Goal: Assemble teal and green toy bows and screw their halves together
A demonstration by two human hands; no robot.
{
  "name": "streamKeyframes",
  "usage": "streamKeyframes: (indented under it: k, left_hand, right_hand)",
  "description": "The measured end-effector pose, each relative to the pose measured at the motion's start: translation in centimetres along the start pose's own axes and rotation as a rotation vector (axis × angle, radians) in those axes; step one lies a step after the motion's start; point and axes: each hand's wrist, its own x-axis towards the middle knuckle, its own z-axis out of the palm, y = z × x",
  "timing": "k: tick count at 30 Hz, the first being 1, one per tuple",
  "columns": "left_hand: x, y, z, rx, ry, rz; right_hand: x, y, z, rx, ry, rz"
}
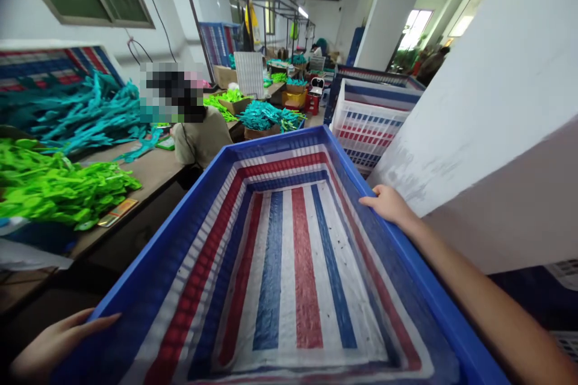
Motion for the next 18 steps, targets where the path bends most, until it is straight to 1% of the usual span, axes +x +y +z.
streamKeyframes:
  k: [2,3,6,8,11,13,15,17,18]
  left_hand:
    - [-1.1,-0.4,-1.9,-0.183,-0.126,-0.081]
    - [-1.7,-0.5,-2.8,-0.254,-0.161,-0.096]
    - [-4.2,0.0,-5.1,-0.365,-0.202,-0.060]
    - [-5.6,0.7,-5.9,-0.419,-0.245,-0.041]
    - [-6.2,2.1,-5.9,-0.529,-0.201,0.063]
    - [-5.8,3.7,-5.5,-0.624,-0.206,0.140]
    - [-5.1,6.1,-5.1,-0.693,-0.198,0.250]
    - [-4.3,9.5,-4.8,-0.721,-0.128,0.437]
    - [-3.9,11.5,-4.7,-0.729,-0.089,0.510]
  right_hand:
    - [-2.3,-2.5,-3.7,-0.016,0.066,-0.010]
    - [-3.5,-3.8,-5.5,-0.030,0.098,-0.018]
    - [-7.2,-7.4,-11.0,-0.087,0.204,-0.056]
    - [-9.6,-9.5,-14.0,-0.112,0.309,-0.085]
    - [-12.7,-12.4,-17.4,-0.103,0.471,-0.136]
    - [-14.1,-13.7,-19.2,-0.065,0.548,-0.128]
    - [-14.2,-14.1,-21.1,-0.026,0.645,-0.103]
    - [-12.6,-13.2,-23.4,-0.017,0.710,-0.150]
    - [-11.2,-12.3,-24.6,-0.018,0.724,-0.208]
